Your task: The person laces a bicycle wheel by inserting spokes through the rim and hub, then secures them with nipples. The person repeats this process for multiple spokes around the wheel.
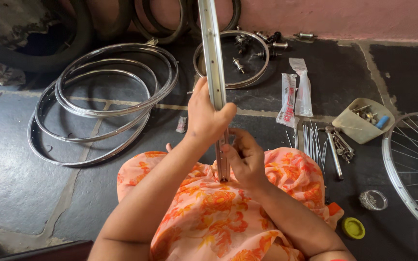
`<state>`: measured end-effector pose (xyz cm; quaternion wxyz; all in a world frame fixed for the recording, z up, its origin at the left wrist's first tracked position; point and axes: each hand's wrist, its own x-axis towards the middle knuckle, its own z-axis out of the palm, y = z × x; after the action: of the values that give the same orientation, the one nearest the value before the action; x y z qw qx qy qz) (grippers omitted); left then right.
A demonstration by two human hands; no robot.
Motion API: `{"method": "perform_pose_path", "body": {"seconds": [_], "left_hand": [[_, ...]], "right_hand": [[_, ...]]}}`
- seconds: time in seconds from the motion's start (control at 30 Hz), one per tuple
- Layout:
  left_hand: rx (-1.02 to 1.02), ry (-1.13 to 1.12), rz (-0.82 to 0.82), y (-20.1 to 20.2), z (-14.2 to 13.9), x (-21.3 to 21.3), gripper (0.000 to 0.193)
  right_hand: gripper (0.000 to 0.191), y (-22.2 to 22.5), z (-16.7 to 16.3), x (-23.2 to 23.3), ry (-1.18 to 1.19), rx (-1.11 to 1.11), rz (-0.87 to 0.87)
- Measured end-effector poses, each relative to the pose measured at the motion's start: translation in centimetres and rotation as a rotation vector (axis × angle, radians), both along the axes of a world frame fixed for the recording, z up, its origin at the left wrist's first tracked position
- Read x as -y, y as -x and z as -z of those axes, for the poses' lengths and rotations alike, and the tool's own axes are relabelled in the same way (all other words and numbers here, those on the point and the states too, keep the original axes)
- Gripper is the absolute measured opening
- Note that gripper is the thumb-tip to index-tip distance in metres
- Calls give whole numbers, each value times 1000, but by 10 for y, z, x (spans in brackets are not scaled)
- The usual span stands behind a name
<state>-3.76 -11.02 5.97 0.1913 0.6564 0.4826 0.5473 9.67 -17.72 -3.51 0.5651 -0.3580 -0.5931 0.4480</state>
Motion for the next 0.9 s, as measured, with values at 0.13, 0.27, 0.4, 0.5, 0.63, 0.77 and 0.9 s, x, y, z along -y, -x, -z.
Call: {"method": "perform_pose_path", "body": {"seconds": [0.13, 0.27, 0.4, 0.5, 0.63, 0.77, 0.9], "left_hand": [[3, -77, -10, 0, 6, 7, 31], [4, -66, -17, -2, 10, 10, 31], [30, -127, -17, -6, 12, 13, 33], [49, -110, 9, -7, 14, 14, 36], [30, -48, -14, -11, 16, 14, 33], [15, -48, -24, -14, 19, 12, 32], [30, -67, -25, -15, 21, 12, 32]], "right_hand": [[27, -4, 2, -7, -25, 33, -59], [19, -7, 3, -10, -48, -1, -119], [18, -16, -25, -28, -271, 269, 238], [19, -25, -74, -70, -626, 470, 374], [30, -36, -149, -123, -1121, 807, 336], [27, -32, -191, -148, -1310, 1080, 263], [19, -34, -203, -154, -1402, 1198, 205]]}}
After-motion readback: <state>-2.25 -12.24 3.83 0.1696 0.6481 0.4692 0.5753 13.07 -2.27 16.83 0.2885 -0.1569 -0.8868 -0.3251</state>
